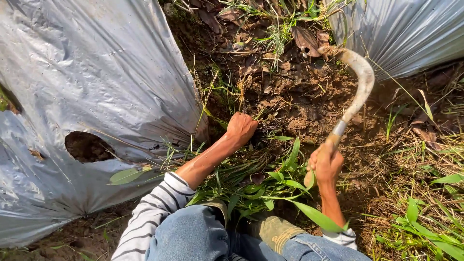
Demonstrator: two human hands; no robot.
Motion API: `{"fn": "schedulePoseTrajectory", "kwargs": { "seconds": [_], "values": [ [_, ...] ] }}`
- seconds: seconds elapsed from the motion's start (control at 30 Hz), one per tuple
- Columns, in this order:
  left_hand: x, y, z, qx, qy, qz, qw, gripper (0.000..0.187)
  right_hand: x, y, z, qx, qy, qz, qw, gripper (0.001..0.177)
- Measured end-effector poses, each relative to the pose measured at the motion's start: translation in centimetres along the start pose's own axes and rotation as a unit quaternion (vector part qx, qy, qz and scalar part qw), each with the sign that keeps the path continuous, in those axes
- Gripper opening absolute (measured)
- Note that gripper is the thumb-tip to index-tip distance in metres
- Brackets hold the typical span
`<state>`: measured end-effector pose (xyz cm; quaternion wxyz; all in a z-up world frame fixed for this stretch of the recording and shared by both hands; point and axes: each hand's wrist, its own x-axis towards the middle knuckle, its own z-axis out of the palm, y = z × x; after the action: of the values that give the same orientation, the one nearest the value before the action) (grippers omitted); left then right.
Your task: The person uses a sickle to cut weeds at the base near a plastic-covered garden bed. They gather the cut weeds into a bundle with their hands and move them aside, continuing to clear the area around the plastic mulch.
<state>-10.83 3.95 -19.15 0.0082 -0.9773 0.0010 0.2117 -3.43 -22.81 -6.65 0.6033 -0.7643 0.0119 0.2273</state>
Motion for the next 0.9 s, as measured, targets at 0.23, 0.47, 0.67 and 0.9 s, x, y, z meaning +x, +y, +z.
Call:
{"fn": "schedulePoseTrajectory", "kwargs": {
  "seconds": [0.23,0.47,0.67,0.9],
  "values": [
    [2.3,-1.0,6.6,0.050,0.025,0.029,0.998,0.025,-1.1,4.0,-0.1,-0.162,-0.170,0.063,0.970,0.044],
    [1.3,0.3,5.2,0.022,-0.003,0.013,1.000,0.030,1.5,4.4,3.5,-0.105,-0.092,0.097,0.985,0.046],
    [0.3,0.1,4.5,0.029,-0.018,-0.023,0.999,0.051,0.5,2.8,1.0,-0.137,-0.224,0.144,0.954,0.043],
    [-1.1,0.9,0.8,0.101,-0.006,-0.004,0.995,0.066,1.7,0.0,1.5,-0.121,-0.290,0.159,0.936,0.050]
  ]
}}
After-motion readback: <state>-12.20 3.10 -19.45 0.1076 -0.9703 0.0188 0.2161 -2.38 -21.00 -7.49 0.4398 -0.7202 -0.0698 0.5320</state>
